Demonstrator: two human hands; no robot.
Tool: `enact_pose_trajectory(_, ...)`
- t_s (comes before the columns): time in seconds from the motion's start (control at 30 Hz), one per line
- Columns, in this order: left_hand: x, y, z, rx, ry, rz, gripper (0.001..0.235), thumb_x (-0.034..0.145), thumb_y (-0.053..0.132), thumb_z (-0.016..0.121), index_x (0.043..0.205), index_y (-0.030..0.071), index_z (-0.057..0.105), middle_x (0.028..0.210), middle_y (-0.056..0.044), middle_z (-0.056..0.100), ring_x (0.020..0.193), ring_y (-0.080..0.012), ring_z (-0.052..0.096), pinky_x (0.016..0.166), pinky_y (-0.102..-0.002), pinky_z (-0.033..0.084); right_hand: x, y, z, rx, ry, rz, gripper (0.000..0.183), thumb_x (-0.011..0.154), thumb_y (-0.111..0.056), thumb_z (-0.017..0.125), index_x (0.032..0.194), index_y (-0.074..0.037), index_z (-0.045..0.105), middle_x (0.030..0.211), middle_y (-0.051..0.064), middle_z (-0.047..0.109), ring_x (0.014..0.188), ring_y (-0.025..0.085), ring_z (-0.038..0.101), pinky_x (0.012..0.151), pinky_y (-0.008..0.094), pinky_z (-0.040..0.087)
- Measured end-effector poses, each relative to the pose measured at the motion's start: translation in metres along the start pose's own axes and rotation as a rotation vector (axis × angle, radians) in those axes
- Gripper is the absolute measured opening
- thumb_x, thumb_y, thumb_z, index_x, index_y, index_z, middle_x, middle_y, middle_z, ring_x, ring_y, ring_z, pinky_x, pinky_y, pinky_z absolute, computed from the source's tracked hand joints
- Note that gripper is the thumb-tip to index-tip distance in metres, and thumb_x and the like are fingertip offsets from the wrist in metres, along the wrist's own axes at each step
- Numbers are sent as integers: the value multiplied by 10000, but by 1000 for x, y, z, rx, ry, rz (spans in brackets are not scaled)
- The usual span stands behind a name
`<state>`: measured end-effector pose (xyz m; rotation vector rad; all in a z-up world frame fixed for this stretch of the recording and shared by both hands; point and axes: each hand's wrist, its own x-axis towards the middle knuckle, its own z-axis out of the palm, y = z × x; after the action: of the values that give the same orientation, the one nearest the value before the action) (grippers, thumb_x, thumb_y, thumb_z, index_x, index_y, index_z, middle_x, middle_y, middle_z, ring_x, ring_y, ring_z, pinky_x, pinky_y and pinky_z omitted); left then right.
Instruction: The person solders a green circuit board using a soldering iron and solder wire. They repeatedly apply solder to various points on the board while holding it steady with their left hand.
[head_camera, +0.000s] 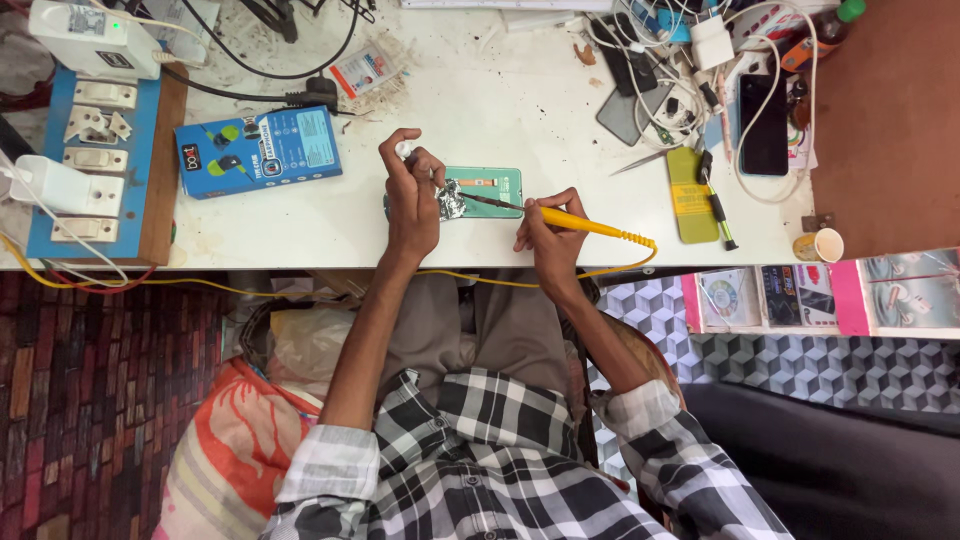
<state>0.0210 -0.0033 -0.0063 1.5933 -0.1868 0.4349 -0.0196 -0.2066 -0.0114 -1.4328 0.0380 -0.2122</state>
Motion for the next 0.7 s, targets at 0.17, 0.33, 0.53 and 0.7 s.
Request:
enact_pose_trajectory(0.17, 2, -3, -1, -94, 6, -50, 476, 1156, 493, 354, 1401, 84, 349, 757, -34, 506, 678, -110, 441, 670, -288, 383, -1, -2, 1, -14, 10, -9, 196, 1033, -48, 654, 980, -60, 465, 660, 63, 620, 483, 110, 587, 430, 217, 420)
enact_pose_trajectory(0.33, 3, -1, -4, -90, 0, -61, 512, 1137, 523, 341, 1399, 83, 349, 733, -15, 527, 643, -91, 444, 643, -271, 380, -2, -3, 2, -20, 2, -25, 195, 1026, -19, 639, 991, -64, 452, 676, 66, 623, 496, 110, 595, 441, 216, 426)
enact_pose_trajectory(0.53, 1, -1, -4, -78, -11, -45, 502, 1150, 517, 334, 1402, 83, 352, 744, -18, 524, 650, -95, 444, 661, -279, 384, -2, 0, 0, 3, 25, -10, 191, 1018, -19, 641, 975, -61, 460, 654, 64, 608, 470, 112, 576, 425, 218, 419)
enact_pose_trajectory(0.7, 1, -1, -1, -89, -40, -10, 441, 1174, 449, 348, 1416, 81, 338, 745, -24, 471, 695, -114, 430, 696, -292, 397, 3, 1, -1, 57, 87, -8, 168, 1054, -77, 639, 979, -56, 490, 624, 66, 605, 472, 123, 582, 444, 224, 418)
